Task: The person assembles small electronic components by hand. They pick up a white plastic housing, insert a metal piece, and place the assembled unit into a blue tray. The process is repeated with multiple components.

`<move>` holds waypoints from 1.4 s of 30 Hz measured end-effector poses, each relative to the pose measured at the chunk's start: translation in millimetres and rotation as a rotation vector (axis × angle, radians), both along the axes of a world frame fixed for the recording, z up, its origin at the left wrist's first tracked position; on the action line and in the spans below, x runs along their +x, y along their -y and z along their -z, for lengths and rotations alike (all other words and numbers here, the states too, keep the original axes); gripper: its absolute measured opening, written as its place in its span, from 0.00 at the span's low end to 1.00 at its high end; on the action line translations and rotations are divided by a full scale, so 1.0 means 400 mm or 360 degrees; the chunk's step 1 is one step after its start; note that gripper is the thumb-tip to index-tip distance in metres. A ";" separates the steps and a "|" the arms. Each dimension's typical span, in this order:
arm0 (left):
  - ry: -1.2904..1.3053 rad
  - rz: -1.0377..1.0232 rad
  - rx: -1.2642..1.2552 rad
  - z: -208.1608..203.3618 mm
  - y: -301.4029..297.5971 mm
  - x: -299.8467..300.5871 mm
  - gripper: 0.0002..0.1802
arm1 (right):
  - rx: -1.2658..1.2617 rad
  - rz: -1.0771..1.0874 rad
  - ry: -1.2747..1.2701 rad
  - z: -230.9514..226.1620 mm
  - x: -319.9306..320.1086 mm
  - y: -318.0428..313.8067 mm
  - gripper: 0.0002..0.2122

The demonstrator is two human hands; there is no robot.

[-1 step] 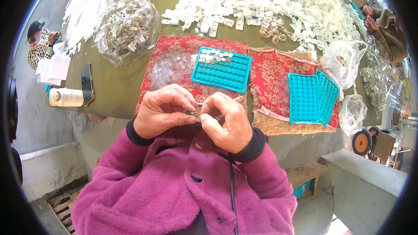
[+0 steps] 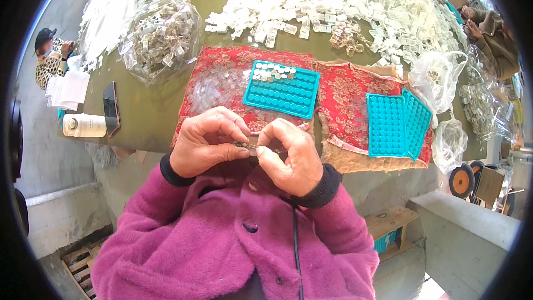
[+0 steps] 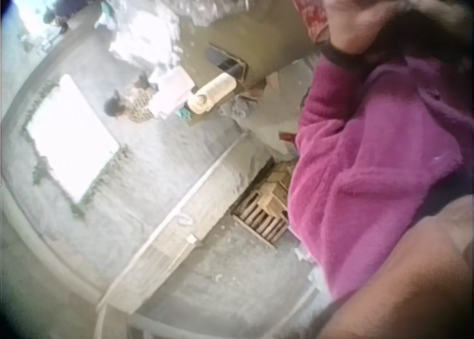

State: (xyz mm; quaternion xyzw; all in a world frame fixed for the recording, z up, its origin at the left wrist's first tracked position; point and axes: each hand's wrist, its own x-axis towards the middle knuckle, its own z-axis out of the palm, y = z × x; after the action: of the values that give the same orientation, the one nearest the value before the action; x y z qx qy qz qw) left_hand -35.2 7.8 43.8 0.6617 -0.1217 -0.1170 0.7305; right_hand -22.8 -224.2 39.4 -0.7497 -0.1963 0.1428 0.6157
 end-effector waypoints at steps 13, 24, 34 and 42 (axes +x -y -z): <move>0.0583 0.0017 0.0783 -0.048 0.051 0.079 0.19 | 0.0393 0.0365 0.0069 0.085 -0.017 0.008 0.06; 0.1368 -0.0044 0.1673 0.023 0.144 0.565 0.09 | 0.0414 0.0523 0.0653 0.139 0.006 0.033 0.09; 0.1493 -0.0219 0.1154 -0.089 0.112 0.477 0.06 | 0.0463 0.0493 0.0518 0.134 0.006 0.032 0.09; 0.0897 -0.0145 0.0981 -0.044 0.074 0.065 0.17 | 0.0733 0.0652 0.0323 0.125 -0.028 0.014 0.10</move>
State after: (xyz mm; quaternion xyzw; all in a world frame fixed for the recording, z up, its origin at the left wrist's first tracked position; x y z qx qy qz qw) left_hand -9.1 -22.0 61.5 0.8601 -0.2468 0.0702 0.4409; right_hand -33.9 -229.6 -10.8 -0.6249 -0.1287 -0.1077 0.7624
